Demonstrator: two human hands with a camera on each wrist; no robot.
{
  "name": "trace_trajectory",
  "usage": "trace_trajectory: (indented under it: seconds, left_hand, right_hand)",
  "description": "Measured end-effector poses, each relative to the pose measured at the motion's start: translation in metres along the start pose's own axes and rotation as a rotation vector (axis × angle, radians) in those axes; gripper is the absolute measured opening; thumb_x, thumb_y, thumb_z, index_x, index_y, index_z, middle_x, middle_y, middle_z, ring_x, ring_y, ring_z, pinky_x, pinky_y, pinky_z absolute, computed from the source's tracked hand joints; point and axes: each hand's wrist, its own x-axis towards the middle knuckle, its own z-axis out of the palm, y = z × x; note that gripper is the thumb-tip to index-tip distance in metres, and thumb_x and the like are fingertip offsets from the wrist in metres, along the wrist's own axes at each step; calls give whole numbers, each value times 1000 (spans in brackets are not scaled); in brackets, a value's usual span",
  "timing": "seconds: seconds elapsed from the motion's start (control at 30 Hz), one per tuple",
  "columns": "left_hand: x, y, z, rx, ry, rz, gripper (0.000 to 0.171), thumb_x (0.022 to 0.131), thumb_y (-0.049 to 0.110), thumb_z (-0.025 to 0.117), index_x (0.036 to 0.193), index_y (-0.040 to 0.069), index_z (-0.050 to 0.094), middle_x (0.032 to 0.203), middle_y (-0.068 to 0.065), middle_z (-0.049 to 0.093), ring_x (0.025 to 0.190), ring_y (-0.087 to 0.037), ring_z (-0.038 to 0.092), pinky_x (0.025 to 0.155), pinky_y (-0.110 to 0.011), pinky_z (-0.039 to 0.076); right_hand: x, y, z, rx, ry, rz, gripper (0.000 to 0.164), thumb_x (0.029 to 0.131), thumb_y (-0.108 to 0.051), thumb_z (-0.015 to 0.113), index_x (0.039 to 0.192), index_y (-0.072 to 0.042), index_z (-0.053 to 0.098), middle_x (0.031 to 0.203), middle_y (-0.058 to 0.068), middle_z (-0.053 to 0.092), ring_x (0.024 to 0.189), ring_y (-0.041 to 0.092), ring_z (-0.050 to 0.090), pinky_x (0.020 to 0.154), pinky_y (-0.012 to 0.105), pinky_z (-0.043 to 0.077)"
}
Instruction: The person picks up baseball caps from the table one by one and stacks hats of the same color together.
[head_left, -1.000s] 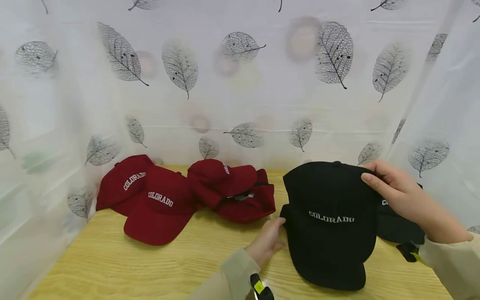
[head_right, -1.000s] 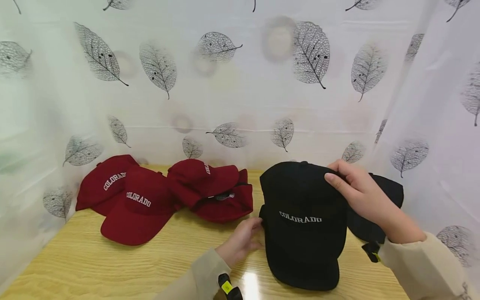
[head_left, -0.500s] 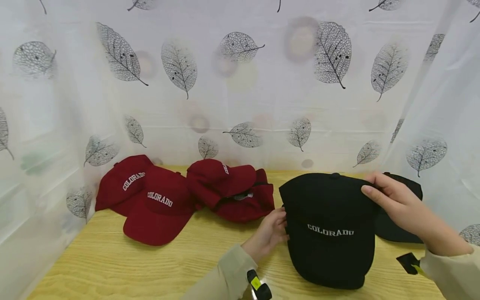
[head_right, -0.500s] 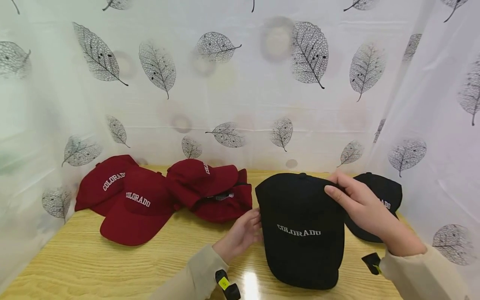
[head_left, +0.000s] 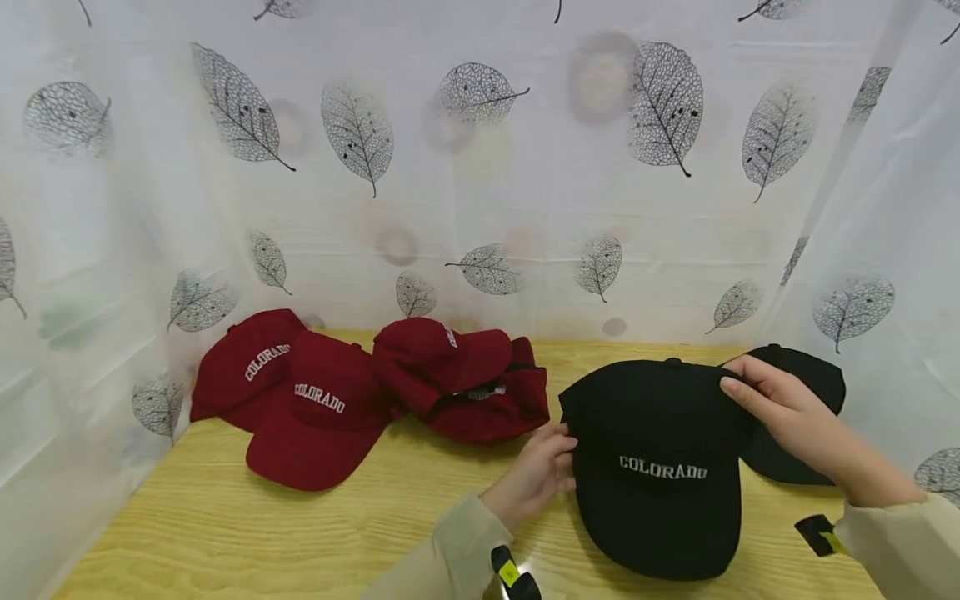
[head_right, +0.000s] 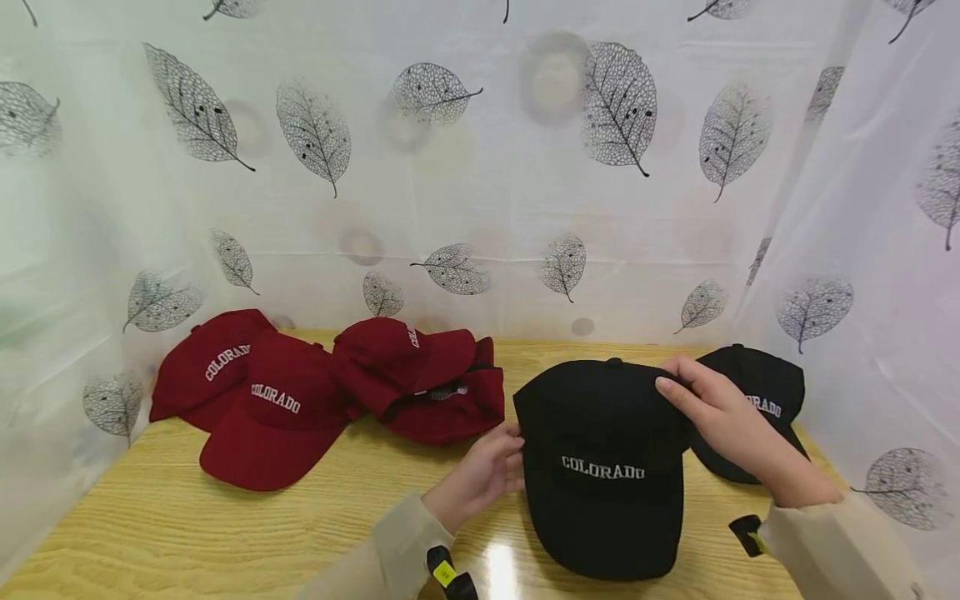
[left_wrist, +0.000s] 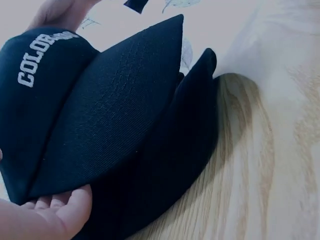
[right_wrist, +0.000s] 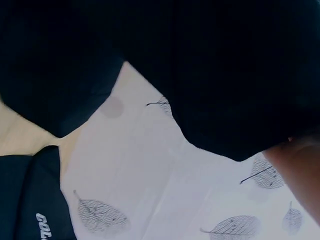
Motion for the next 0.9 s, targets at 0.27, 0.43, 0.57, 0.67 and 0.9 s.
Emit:
trace_trajectory:
  seconds: [0.27,0.43,0.57,0.67,0.9]
  left_hand:
    - [-3,-5,0,60,51,-23,62,86,19,51,136,-4,21,137,-23,28,114,-30,45,90,-48,38]
    - [-2,-8,1,81,67,-49,66,86,19,52,137,-6,19,134,-23,33,109,-27,48,87,-47,41]
    - [0,-11,0,101,72,-74,67,85,19,52,136,-8,18,135,-25,30,113,-33,45,86,-49,41]
    - [1,-12,0,117,73,-91,68,85,19,51,136,-9,17,136,-26,29,116,-36,42,86,-51,40]
    - [2,-10,-1,122,74,-111,71,84,20,50,136,-9,12,137,-29,26,123,-42,33,88,-57,35]
  right_hand:
    - [1,24,1,-52,-73,138,14,96,-14,41,89,-4,47,74,5,43,68,14,44,57,29,34]
    - [3,39,3,-51,-108,213,20,97,-18,39,91,-2,48,79,6,45,70,13,44,60,29,37]
    - [5,49,7,-39,-138,254,22,97,-20,38,92,-2,49,81,6,47,70,13,46,61,30,39]
    - [7,54,10,-32,-152,280,24,97,-23,38,92,-2,49,79,6,46,69,14,45,60,31,39]
    - [12,63,21,-51,-168,320,29,97,-29,37,90,-3,48,76,6,44,65,17,44,59,33,37]
